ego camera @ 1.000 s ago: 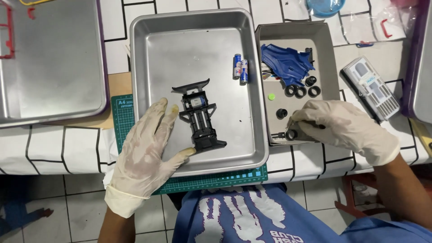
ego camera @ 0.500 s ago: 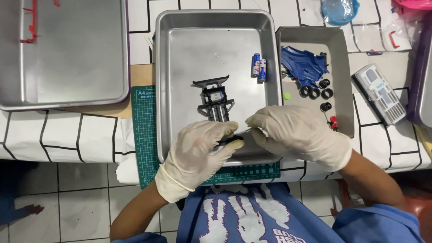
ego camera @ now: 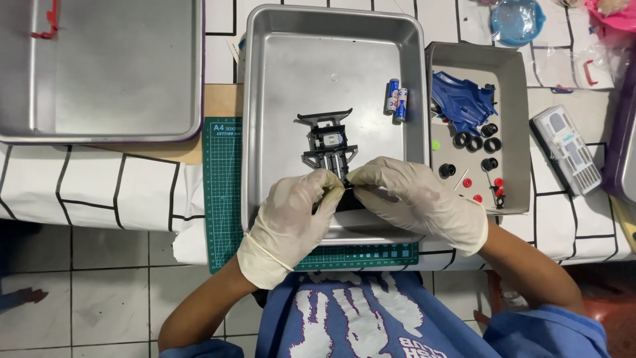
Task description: The person assembles a black plastic toy chassis by inserting batteries and attaching small components. They use a screwdriver to tighten parts and handle various small plastic pieces from a tray.
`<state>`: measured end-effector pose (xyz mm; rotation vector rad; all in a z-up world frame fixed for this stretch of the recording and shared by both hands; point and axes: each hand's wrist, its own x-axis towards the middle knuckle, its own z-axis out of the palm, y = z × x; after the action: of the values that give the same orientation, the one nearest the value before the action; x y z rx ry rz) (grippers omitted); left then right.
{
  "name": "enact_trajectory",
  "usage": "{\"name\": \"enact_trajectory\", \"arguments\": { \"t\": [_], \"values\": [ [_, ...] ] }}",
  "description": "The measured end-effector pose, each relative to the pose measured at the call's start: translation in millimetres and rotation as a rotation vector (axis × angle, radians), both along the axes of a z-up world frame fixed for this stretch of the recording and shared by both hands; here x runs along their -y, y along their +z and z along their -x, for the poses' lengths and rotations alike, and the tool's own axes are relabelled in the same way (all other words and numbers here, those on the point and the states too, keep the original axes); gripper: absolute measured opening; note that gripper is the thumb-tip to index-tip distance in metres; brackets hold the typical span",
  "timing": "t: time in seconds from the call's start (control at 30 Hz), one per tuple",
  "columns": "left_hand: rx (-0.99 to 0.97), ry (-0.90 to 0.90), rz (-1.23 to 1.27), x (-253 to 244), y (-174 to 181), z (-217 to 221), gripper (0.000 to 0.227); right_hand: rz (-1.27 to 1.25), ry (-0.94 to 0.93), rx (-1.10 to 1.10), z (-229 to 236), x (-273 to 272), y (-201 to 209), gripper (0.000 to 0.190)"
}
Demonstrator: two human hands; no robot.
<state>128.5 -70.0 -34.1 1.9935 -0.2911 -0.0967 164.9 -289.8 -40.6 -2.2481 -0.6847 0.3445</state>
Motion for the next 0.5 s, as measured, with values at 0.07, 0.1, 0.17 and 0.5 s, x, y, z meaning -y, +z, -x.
{"name": "enact_trajectory", "arguments": {
  "t": [0.07, 0.1, 0.17, 0.5],
  "values": [
    [0.031, -0.013, -0.044, 0.6, -11.5, -0.5, 0.004, 0.035, -0.032, -0.017, -0.3, 0.1, -6.4, 0.014],
    [0.072, -0.002, -0.080, 0.5, -16.8, 0.4, 0.004, 0.045, -0.047, -0.022, -1.7, -1.4, -8.0, 0.013],
    [0.109, 0.007, -0.116, 4.7, -15.7, 2.4, 0.005, 0.055, -0.063, -0.030, -4.0, -3.8, -4.5, 0.012],
    [0.472, 0.279, -0.441, 5.7, -68.0, 8.9, 0.027, 0.053, -0.139, -0.312, -18.9, -11.3, -1.1, 0.013]
  ]
}}
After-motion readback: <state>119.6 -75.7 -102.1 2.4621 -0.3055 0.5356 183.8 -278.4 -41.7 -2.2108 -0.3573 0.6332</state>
